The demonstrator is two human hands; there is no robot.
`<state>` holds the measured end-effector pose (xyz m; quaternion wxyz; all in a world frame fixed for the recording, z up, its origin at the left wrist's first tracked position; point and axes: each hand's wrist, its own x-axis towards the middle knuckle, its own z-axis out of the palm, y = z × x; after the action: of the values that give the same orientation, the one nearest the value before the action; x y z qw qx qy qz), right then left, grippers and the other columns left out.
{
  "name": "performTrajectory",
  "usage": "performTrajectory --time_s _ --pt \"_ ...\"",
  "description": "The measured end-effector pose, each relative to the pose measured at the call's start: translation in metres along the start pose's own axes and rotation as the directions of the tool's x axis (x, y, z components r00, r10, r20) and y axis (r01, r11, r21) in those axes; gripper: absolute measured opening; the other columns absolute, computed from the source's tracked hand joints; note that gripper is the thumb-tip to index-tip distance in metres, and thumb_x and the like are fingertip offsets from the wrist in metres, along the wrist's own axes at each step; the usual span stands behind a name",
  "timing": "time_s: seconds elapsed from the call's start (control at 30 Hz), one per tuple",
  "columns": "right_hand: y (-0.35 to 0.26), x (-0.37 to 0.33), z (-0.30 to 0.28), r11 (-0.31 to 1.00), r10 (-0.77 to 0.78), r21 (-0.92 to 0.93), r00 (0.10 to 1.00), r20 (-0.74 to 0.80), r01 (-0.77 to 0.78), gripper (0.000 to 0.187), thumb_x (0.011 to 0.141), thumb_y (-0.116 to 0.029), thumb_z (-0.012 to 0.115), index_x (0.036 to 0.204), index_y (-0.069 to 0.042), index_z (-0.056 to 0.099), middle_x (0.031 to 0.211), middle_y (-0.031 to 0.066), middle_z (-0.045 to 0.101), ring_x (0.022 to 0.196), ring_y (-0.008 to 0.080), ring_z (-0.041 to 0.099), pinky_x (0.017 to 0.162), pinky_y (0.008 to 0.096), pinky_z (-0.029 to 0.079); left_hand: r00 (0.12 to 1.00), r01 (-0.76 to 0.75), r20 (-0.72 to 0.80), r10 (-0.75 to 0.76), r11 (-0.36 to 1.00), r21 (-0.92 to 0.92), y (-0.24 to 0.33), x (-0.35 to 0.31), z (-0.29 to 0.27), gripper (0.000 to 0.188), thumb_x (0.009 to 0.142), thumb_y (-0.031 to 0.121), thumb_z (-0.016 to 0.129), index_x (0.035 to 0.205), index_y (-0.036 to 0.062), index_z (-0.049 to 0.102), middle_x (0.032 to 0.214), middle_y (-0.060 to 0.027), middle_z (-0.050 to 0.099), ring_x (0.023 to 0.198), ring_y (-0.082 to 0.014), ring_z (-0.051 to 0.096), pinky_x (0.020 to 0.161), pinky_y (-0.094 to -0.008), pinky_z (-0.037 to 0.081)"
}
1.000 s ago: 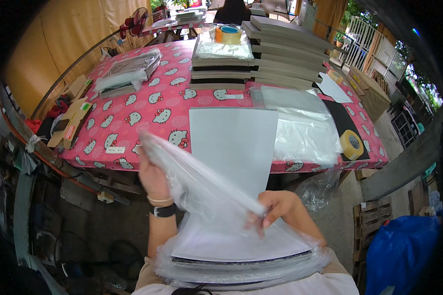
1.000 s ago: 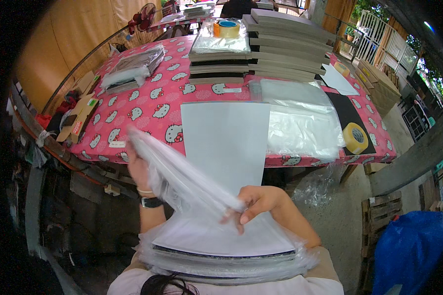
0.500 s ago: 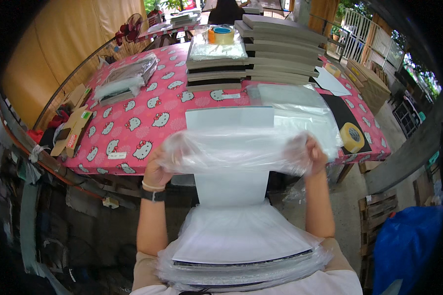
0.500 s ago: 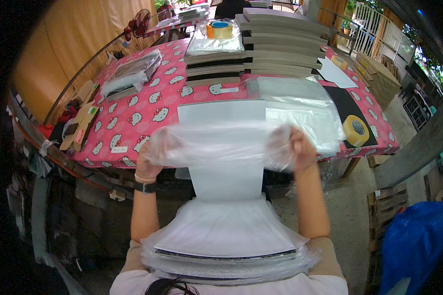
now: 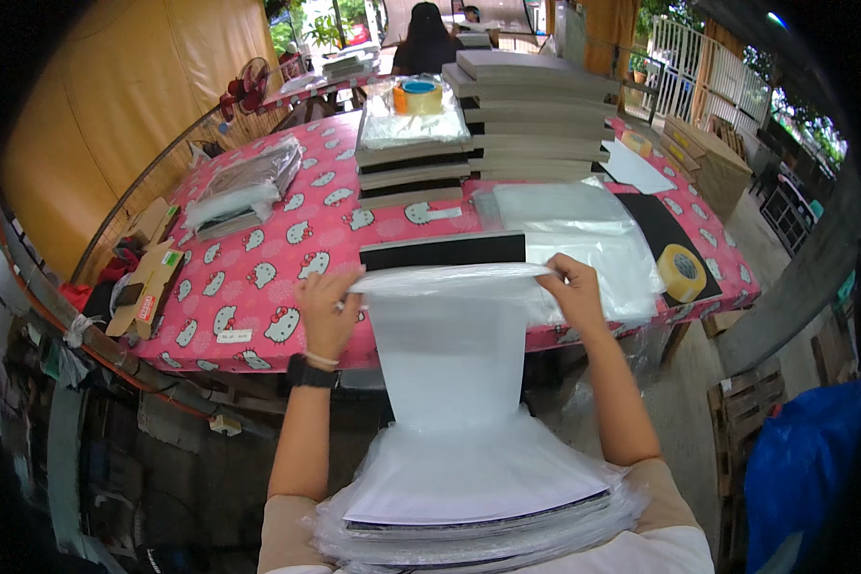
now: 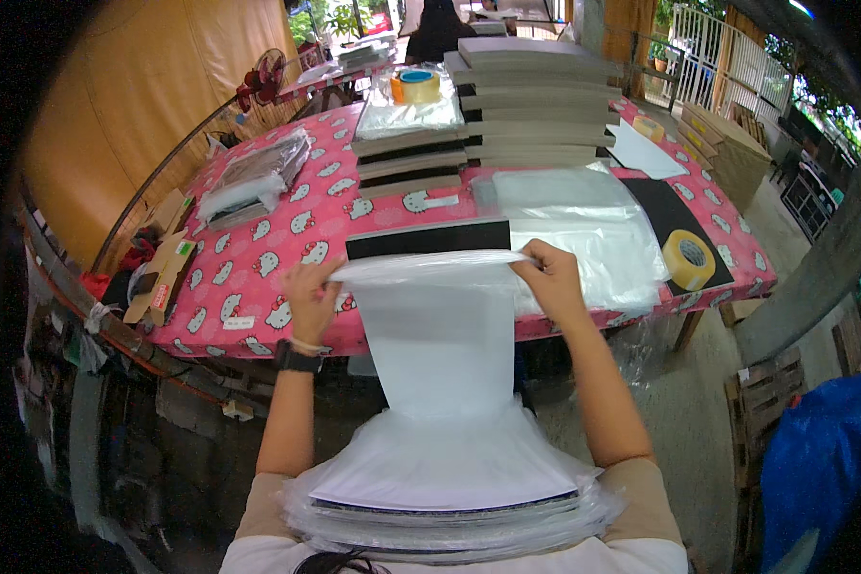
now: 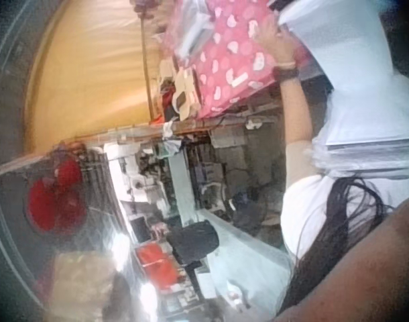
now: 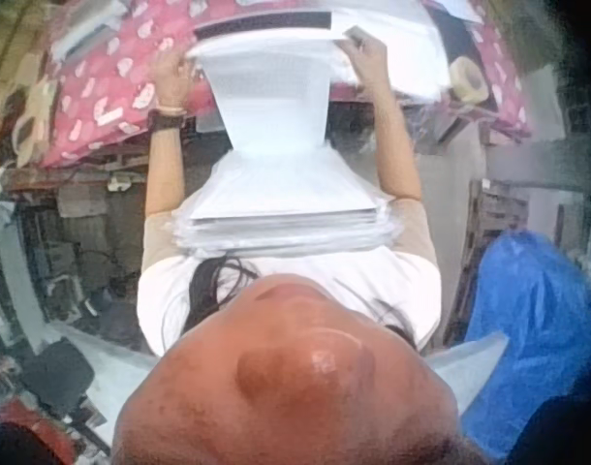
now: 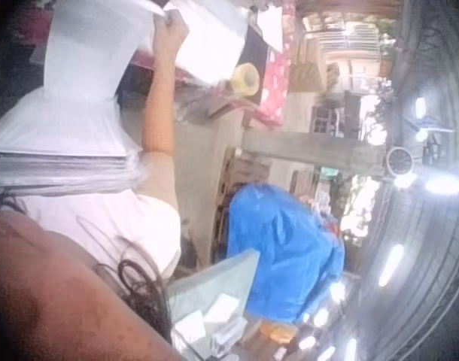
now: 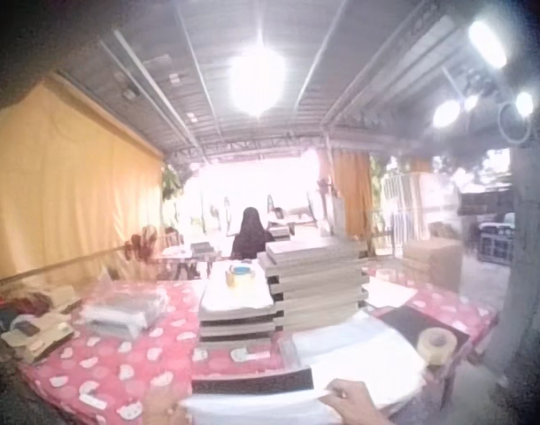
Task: The person repeatedly wraps black notebooks in clear plastic sleeves. They pick up a notebook, slide it into a sleeve, smooth the plastic, and place the wrapped item on a growing stack on the table.
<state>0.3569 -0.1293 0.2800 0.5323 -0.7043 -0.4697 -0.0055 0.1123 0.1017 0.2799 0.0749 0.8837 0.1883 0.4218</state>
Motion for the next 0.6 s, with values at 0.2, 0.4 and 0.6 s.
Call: performTrajectory --time_s 0.2,0.4,0.6 --pt "-0.002 -0.033 -0.019 0.390 0.391 0.651 0.757 0.524 -0.652 0.009 0.073 -0.008 0.054 0.079 -0.001 0.055 0.067 0.0014 0.055 0.053 0.0075 0.048 0.047 0.0196 0.040 0.457 0.890 0.862 -0.220 0.124 -0.440 -0.003 -0.024 -0.045 0.013 0.075 0.017 0.059 0.070 0.0051 0.059 0.064 -0.0013 0.056 0.053 -0.0050 0.047 0.041 -0.0191 0.034" --pt "0.060 -0.103 0.011 0.068 0.530 0.727 0.643 0.554 -0.683 0.020 0.075 -0.005 0.050 0.095 -0.003 0.051 0.077 0.0042 0.056 0.055 0.0089 0.050 0.047 0.0197 0.041 0.240 0.917 0.918 -0.315 -0.236 -0.320 -0.039 -0.125 0.009 0.007 0.075 0.010 0.055 0.081 0.0081 0.051 0.061 0.0034 0.048 0.044 -0.0059 0.040 0.043 -0.0193 0.038" --pt "0.180 -0.196 0.030 -0.223 0.342 0.628 0.544 0.766 -0.745 0.015 0.077 -0.008 0.050 0.092 -0.005 0.051 0.073 0.0014 0.051 0.054 0.0075 0.045 0.049 0.0198 0.040 0.210 0.859 0.863 -0.459 -0.336 -0.387 -0.018 -0.195 0.069 0.004 0.076 0.010 0.051 0.077 0.0069 0.051 0.063 -0.0004 0.051 0.052 -0.0105 0.045 0.048 -0.0251 0.037"
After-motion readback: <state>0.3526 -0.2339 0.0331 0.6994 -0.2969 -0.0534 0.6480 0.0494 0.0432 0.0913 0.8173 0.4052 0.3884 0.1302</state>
